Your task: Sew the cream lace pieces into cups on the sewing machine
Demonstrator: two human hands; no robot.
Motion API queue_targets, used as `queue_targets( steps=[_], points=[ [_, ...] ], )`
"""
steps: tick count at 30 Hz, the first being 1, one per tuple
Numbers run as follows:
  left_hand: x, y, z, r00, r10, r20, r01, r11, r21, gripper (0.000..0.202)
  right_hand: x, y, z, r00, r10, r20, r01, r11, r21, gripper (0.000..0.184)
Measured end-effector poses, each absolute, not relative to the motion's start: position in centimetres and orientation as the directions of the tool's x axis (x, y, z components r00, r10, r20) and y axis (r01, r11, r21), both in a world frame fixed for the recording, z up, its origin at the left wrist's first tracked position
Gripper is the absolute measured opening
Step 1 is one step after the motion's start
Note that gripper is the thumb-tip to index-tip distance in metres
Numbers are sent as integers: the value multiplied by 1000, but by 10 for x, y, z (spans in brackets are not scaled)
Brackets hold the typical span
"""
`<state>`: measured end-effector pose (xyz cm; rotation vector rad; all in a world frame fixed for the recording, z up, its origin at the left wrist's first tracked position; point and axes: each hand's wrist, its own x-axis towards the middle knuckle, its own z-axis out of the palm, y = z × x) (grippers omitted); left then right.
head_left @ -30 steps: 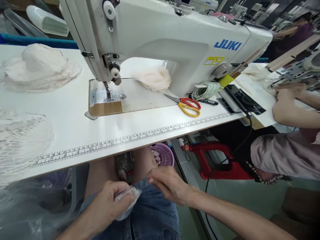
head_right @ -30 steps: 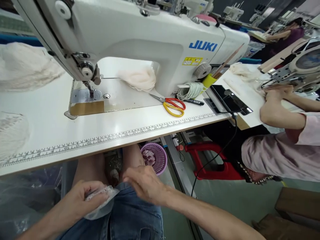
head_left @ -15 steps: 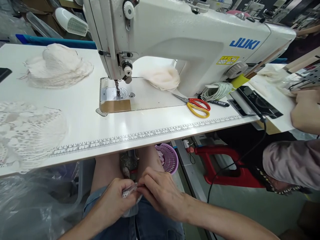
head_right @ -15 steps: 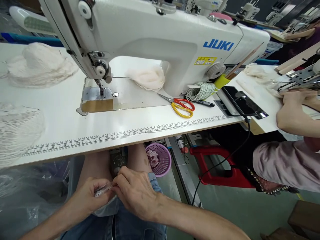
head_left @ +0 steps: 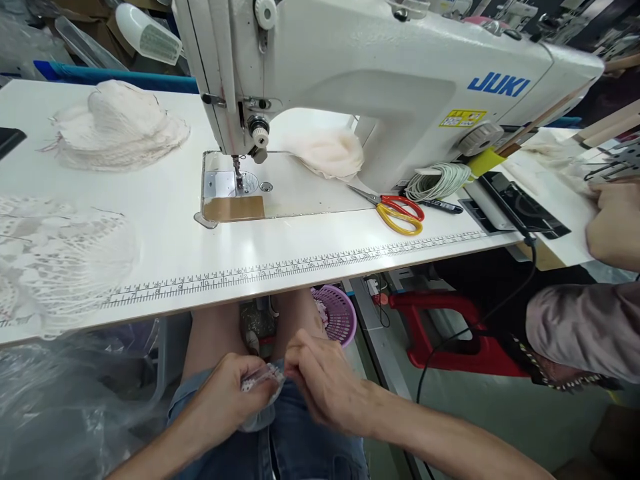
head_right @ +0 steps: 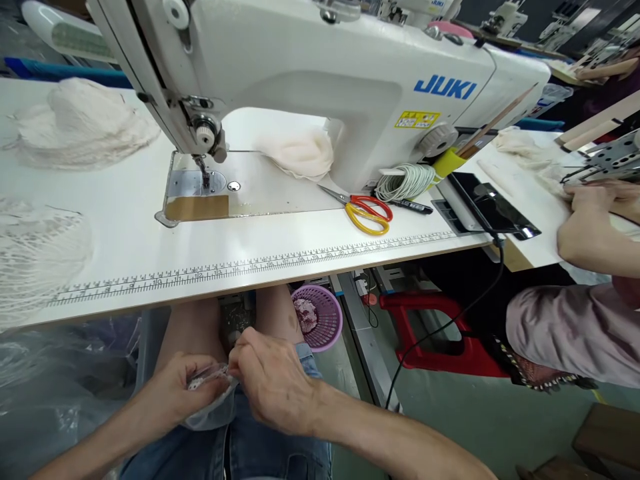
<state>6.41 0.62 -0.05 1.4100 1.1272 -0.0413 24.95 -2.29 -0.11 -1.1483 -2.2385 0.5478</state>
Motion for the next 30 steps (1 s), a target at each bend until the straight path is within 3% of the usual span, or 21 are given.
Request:
queue_targets(
  steps=[4,9,13,19,22,26,30],
  points=[
    [64,5,-3,521,584,-623,616,247,748,33,249,-23,4,-485,855,182,576,470,-669,17],
    [62,4,-4,519,585,-624,627,236,743,32,247,-24,-1,-525,844,107,695,498,-518,14],
    [61,6,-4,510,582,-634,636,241,733,32,249,-25,-2,-505,859,89,707,471,-527,14],
    [64,8,-3,592,539,-600,558,264,787,21,247,-23,5,-611,776,157,429,492,-758,14],
    [65,9,4,612,519,-598,552,261,792,18,245,-24,4,-665,720,196,372,547,-749,19],
    [58,11,23,572,541,-616,584,258,769,31,259,-29,-12,-694,692,198,490,656,-574,12],
    [56,13,31,536,595,-599,602,228,765,34,285,-26,-29,-489,870,71,671,426,-607,19]
  ],
)
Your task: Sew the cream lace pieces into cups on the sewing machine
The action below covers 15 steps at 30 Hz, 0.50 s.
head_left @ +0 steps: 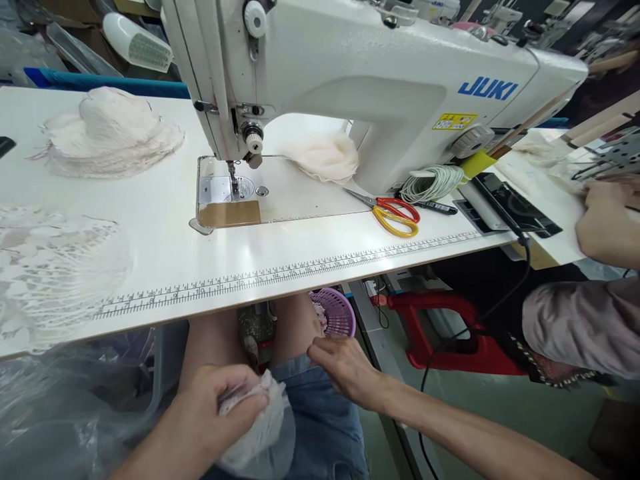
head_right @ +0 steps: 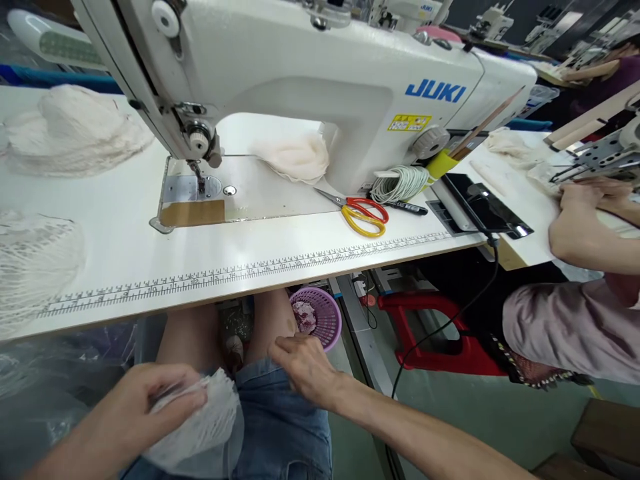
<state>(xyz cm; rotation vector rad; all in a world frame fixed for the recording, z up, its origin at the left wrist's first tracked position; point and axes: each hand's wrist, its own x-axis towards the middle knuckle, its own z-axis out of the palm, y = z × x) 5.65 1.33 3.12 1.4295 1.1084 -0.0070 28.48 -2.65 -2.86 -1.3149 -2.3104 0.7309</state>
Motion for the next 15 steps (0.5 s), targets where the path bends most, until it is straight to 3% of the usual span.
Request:
queue_targets(
  steps=[3,6,8,11,15],
  points=[
    [62,13,22,581,608,-541,574,165,802,34,291,-18,-20,-435,900,16,662,332,-672,23],
    [64,11,12,630,645,-432,551,21,834,34,280,-10,-4,-531,847,-17,481,285,-830,18],
    [61,10,10,641,655,-400,556,-38,830,33,270,-7,1,-589,808,-23,369,244,-897,27],
    [55,7,9,614,713,-338,564,-98,820,32,258,-10,-1,-565,824,-52,349,181,-919,25],
    [50,-1,4,489,868,-88,561,-236,793,22,254,-15,-2,-463,886,-34,357,151,-922,17]
  ],
)
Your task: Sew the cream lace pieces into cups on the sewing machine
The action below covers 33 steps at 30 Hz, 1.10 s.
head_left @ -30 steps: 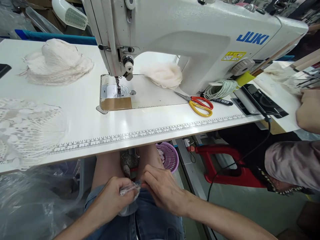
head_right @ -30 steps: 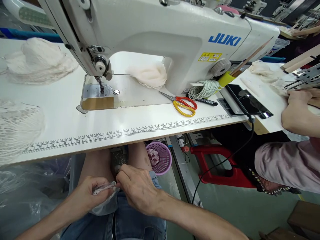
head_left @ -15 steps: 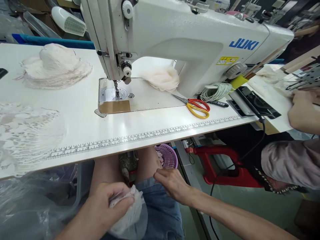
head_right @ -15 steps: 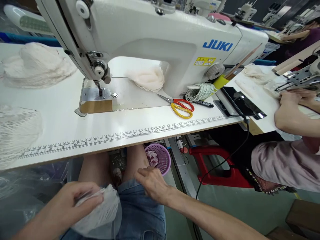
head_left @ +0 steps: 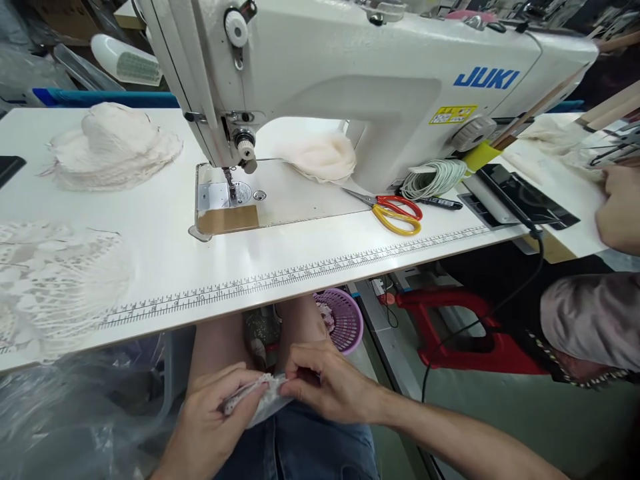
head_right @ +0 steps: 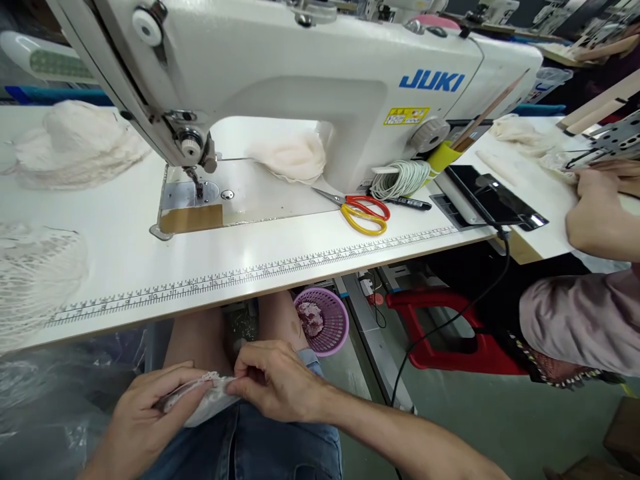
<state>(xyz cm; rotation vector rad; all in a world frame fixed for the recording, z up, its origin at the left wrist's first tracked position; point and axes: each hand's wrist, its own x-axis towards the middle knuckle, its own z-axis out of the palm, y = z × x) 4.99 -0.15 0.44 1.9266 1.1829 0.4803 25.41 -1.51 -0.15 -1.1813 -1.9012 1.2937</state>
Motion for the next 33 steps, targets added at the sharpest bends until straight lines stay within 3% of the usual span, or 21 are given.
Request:
queue_targets(
  steps=[3,6,8,14,20,29,33],
  points=[
    [50,-5,0,467,861,200,524,-452,722,17,255,-16,2,-422,906,38,358,205,-911,21],
    [46,-4,-3,572,652,498,422,-754,503,19,256,-16,4,-453,886,97,338,272,-901,23],
    [42,-4,-4,647,504,572,353,-863,362,24,256,-15,3,-480,873,83,321,263,-910,22],
    [32,-11,-7,761,404,507,298,-913,280,27,259,-17,1,-496,866,61,239,204,-949,13],
    [34,-11,-8,765,344,544,276,-939,205,24,262,-18,5,-505,863,-19,306,159,-939,3],
    [33,-12,-10,772,329,544,272,-944,185,26,265,-21,7,-580,813,-41,379,225,-898,9],
    [36,-8,-11,740,289,608,255,-956,144,25,264,-18,11,-604,797,19,189,167,-968,11]
  ],
)
